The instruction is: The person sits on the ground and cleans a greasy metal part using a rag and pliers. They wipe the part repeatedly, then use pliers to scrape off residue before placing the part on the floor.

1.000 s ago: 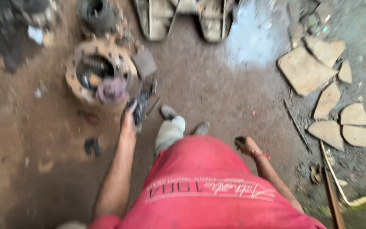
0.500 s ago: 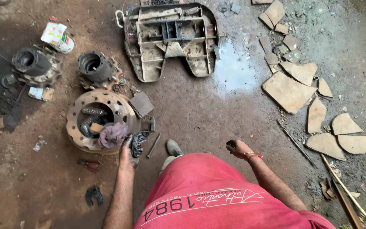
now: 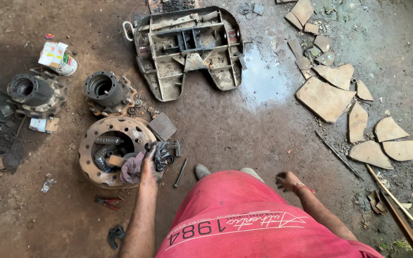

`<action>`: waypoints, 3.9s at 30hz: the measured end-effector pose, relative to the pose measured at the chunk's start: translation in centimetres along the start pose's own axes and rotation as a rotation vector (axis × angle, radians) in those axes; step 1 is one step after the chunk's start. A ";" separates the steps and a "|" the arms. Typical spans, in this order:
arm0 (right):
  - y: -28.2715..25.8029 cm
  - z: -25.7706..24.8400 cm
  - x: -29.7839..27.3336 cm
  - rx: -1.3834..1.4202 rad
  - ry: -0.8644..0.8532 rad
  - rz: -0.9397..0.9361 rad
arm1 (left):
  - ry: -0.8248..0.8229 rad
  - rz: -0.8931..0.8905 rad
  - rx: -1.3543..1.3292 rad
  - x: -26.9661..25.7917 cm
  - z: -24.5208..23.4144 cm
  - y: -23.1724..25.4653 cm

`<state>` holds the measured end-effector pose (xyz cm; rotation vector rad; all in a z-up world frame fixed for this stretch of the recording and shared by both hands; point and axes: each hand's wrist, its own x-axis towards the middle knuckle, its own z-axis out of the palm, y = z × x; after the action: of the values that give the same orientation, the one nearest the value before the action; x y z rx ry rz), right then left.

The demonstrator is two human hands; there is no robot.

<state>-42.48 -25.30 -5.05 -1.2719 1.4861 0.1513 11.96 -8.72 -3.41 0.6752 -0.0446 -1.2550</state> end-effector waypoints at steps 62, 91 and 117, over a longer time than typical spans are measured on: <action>-28.9 -16.6 17.3 0.076 -0.011 0.003 | 0.462 0.074 0.424 26.3 12.2 9.3; -43.4 -18.9 30.7 -0.125 0.016 -0.488 | 0.410 0.110 0.437 31.9 18.5 12.0; -50.2 -24.3 40.0 -0.166 -0.243 -0.263 | 0.686 0.262 0.284 30.5 23.0 9.7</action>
<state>-12.21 -86.78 -0.69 -1.5130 1.1063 0.2502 21.61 -44.48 10.06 1.2755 0.2516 -0.7220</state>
